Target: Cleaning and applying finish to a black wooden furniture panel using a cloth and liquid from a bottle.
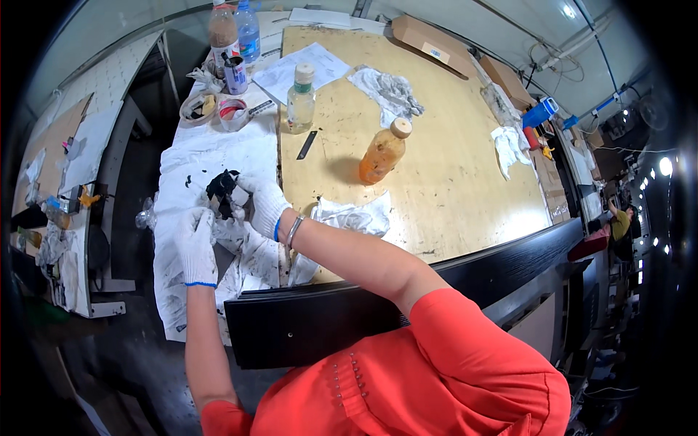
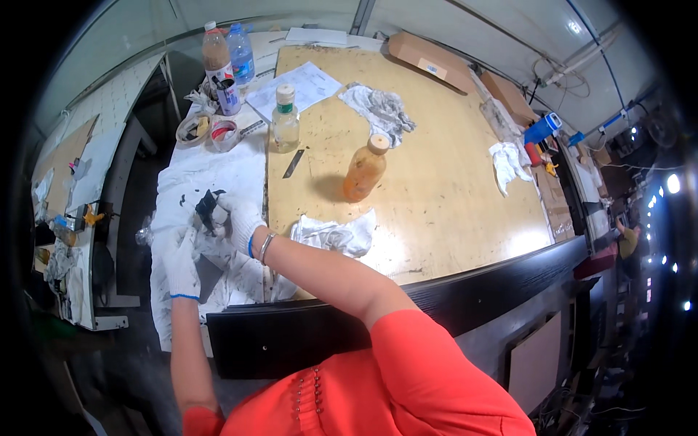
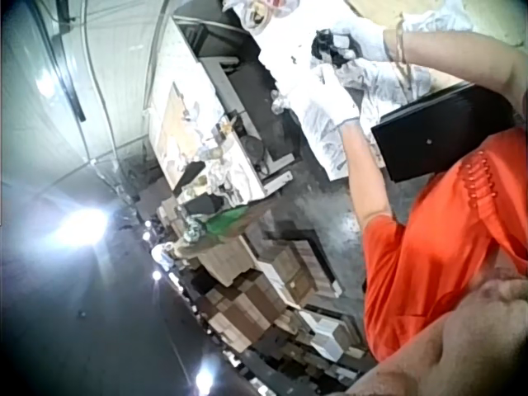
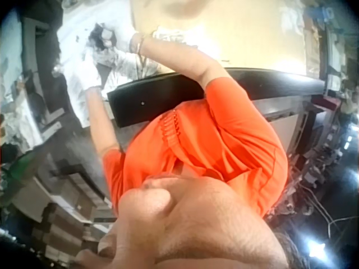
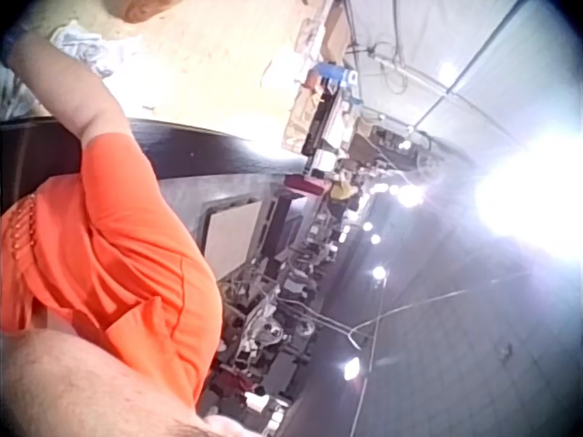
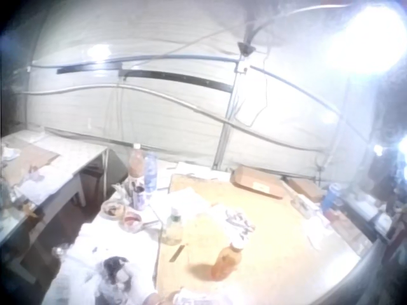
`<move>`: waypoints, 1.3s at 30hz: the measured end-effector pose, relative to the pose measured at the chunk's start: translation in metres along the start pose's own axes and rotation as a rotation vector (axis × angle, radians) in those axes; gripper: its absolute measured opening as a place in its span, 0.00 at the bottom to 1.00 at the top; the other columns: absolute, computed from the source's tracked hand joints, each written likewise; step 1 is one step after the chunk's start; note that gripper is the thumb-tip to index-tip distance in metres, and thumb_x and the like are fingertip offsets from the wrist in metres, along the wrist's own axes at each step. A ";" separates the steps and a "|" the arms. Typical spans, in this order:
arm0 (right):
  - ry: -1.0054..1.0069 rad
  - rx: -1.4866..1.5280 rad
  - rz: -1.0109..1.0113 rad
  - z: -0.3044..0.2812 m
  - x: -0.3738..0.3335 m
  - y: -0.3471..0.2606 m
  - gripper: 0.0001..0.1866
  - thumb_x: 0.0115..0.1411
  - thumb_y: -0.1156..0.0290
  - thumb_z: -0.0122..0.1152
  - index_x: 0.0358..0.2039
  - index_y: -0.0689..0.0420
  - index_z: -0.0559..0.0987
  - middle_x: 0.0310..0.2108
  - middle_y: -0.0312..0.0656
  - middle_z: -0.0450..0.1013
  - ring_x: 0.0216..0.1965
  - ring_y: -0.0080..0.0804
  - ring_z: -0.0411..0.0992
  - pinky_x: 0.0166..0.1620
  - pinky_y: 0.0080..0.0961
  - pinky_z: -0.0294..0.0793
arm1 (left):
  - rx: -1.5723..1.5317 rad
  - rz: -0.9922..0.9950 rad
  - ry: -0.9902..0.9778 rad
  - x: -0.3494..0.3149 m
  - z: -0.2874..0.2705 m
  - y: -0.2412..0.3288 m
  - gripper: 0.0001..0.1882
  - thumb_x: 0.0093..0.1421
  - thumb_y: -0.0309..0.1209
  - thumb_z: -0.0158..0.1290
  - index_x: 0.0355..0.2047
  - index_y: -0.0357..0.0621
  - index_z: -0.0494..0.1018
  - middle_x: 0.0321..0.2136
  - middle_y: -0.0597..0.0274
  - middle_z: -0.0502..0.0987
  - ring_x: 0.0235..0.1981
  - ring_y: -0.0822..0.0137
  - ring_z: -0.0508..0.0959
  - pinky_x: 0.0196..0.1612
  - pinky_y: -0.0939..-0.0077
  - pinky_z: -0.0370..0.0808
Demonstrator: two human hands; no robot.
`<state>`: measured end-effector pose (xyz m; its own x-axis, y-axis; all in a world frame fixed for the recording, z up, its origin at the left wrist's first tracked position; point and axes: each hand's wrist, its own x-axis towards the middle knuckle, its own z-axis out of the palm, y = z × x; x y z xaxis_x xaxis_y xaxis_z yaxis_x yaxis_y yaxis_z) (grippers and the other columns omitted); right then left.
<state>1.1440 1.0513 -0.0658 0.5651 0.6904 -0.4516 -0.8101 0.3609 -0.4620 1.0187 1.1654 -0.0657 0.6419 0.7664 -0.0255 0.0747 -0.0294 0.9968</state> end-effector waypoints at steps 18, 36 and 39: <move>0.058 -0.127 -0.273 -0.098 -0.117 -0.145 0.10 0.68 0.62 0.54 0.42 0.54 0.76 0.31 0.39 0.73 0.28 0.30 0.67 0.31 0.25 0.66 | 0.671 0.150 -0.144 0.054 0.020 -0.032 0.17 0.58 0.39 0.64 0.37 0.39 0.74 0.26 0.56 0.80 0.27 0.63 0.80 0.33 0.66 0.75; 0.063 0.291 -0.445 -0.178 -0.317 -0.146 0.13 0.68 0.61 0.54 0.47 0.55 0.75 0.36 0.47 0.73 0.32 0.37 0.70 0.31 0.28 0.69 | 1.166 0.601 -1.034 -0.045 0.175 0.051 0.12 0.56 0.37 0.55 0.33 0.43 0.82 0.36 0.51 0.82 0.40 0.50 0.83 0.45 0.60 0.78; 0.115 0.310 -0.454 -0.179 -0.327 -0.143 0.14 0.67 0.62 0.54 0.48 0.56 0.75 0.36 0.46 0.73 0.32 0.36 0.70 0.32 0.28 0.68 | 0.471 0.241 -0.850 -0.038 0.106 0.077 0.17 0.49 0.29 0.59 0.39 0.35 0.81 0.38 0.53 0.80 0.40 0.59 0.80 0.46 0.71 0.75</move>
<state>1.1030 0.6619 0.0111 0.8670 0.3563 -0.3485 -0.4800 0.7851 -0.3914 1.0808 1.0660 0.0038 0.9984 -0.0017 -0.0561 0.0472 -0.5161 0.8552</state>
